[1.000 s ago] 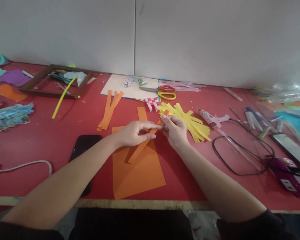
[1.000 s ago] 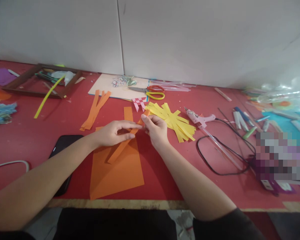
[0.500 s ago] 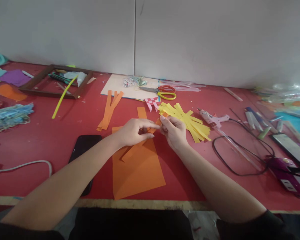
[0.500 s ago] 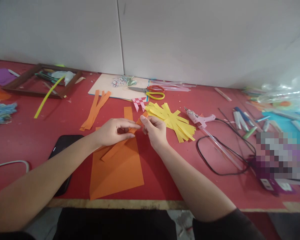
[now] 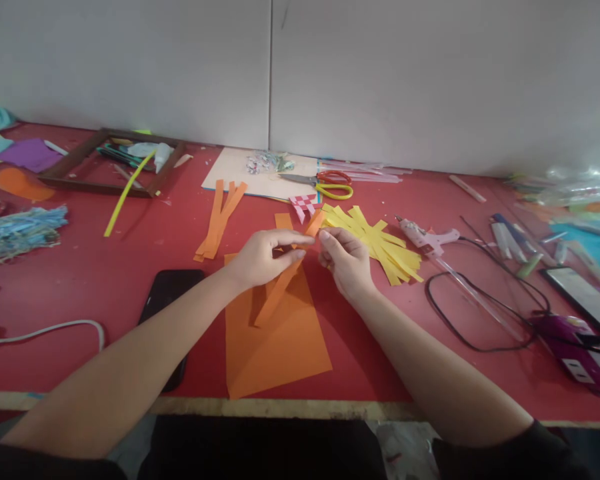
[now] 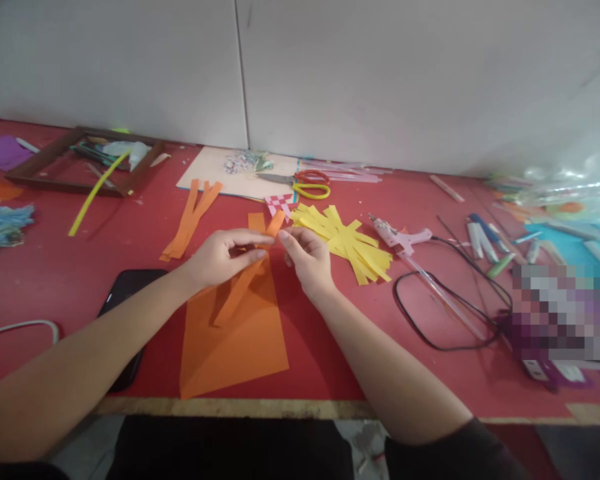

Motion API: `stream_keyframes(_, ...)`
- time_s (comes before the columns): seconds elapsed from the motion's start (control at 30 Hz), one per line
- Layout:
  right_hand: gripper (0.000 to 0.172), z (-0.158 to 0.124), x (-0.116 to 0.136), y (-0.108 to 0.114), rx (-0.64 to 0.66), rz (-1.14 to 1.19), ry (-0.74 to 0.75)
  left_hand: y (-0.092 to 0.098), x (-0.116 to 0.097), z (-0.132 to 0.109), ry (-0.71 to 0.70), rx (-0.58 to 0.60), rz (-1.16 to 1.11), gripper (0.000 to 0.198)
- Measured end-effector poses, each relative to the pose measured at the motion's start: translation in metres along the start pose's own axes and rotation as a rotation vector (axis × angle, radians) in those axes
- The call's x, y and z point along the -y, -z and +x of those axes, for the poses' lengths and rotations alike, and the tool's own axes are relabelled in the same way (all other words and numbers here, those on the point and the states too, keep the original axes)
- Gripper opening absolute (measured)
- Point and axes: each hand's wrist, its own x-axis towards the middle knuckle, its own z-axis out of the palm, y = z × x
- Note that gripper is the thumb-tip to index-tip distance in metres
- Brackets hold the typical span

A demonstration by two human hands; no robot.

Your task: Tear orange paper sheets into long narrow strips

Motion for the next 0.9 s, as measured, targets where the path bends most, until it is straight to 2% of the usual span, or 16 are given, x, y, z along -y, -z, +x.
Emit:
stream_keyframes(0.2,0.027,-0.004,-0.002,0.0,0.171,-0.069,-0.002,0.0,-0.001,0.0,0.031,-0.007,-0.07,0.038)
stream_keyframes(0.3,0.027,-0.006,-0.002,-0.001,0.202,-0.076,-0.027,0.001,-0.002,-0.001,0.039,0.027,-0.096,0.043)
stream_keyframes(0.6,0.028,-0.002,0.005,-0.005,0.073,0.097,-0.133,-0.002,0.0,-0.004,0.157,0.218,-0.219,0.074)
stream_keyframes(0.77,0.029,0.002,0.005,-0.003,0.017,0.121,-0.119,-0.002,0.004,-0.007,0.127,0.228,-0.298,0.089)
stream_keyframes(0.9,0.023,0.004,0.005,-0.001,-0.025,0.125,-0.117,-0.001,0.007,-0.007,0.192,0.257,-0.348,0.09)
